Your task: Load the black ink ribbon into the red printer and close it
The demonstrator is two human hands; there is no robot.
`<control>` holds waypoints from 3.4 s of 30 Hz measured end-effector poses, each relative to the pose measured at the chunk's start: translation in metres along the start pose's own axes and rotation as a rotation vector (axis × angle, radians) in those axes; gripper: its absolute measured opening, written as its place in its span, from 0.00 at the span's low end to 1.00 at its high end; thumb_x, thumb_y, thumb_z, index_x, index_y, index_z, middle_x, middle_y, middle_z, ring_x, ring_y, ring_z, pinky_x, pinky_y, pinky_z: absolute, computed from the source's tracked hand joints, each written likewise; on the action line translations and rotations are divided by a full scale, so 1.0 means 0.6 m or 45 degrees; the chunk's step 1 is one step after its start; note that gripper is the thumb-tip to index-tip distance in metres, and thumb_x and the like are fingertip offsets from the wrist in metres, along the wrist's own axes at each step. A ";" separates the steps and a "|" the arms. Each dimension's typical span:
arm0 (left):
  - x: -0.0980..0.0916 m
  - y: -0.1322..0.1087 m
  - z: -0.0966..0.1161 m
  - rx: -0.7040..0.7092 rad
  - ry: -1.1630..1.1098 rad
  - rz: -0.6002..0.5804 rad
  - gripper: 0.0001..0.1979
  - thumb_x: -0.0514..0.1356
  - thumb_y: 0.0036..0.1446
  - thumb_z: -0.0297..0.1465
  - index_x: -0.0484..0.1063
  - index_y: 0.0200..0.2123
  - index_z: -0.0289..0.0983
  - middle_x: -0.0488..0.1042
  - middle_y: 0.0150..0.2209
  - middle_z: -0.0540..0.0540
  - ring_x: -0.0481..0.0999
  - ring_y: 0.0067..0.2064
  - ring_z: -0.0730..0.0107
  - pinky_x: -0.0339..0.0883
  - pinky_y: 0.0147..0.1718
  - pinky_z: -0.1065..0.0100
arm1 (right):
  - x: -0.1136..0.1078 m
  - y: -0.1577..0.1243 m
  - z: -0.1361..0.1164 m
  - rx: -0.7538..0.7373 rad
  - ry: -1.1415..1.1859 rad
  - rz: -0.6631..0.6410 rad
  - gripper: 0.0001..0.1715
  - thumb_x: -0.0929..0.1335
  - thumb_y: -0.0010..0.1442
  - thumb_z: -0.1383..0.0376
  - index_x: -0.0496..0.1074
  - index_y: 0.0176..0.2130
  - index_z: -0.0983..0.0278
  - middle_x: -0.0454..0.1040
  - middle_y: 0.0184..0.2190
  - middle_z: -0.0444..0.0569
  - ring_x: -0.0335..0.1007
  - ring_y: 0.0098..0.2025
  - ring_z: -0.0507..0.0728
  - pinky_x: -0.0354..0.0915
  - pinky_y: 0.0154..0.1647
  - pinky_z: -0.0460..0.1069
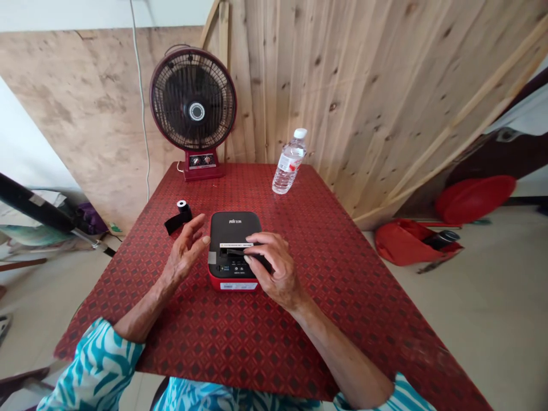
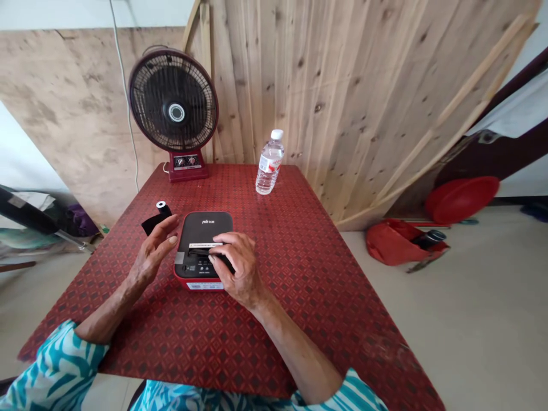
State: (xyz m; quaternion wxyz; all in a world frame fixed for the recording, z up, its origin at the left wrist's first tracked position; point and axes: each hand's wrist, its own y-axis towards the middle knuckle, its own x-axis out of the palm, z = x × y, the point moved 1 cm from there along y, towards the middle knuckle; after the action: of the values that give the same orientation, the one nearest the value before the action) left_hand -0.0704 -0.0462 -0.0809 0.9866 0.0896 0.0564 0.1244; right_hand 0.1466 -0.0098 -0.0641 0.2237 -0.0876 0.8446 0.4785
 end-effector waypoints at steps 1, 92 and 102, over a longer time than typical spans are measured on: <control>-0.001 0.001 -0.001 -0.022 -0.018 0.002 0.29 0.62 0.56 0.43 0.64 0.60 0.42 0.63 0.64 0.42 0.58 0.66 0.49 0.52 0.64 0.49 | 0.000 0.000 -0.001 0.002 -0.001 0.012 0.05 0.67 0.60 0.68 0.72 0.37 0.59 0.76 0.41 0.49 0.73 0.45 0.57 0.65 0.49 0.56; 0.070 0.120 0.083 0.165 0.975 -0.825 0.09 0.64 0.48 0.31 0.81 0.35 0.45 0.81 0.37 0.44 0.78 0.42 0.51 0.65 0.50 0.55 | 0.087 -0.057 0.089 0.955 0.775 0.271 0.25 0.59 0.65 0.50 0.68 0.55 0.58 0.70 0.55 0.51 0.64 0.59 0.57 0.59 0.63 0.57; 0.080 0.122 0.082 0.215 1.236 -1.018 0.15 0.64 0.46 0.28 0.79 0.40 0.45 0.80 0.39 0.45 0.78 0.42 0.51 0.66 0.42 0.60 | 0.087 -0.060 0.092 0.989 0.767 0.255 0.27 0.59 0.63 0.49 0.69 0.54 0.59 0.70 0.56 0.52 0.63 0.60 0.58 0.57 0.64 0.58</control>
State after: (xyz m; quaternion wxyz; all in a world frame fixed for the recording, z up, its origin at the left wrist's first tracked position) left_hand -0.0348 0.0279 -0.0232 0.8083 0.0724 0.5362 -0.2322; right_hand 0.1297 0.0214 -0.1400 -0.0611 -0.0507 0.9917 0.1014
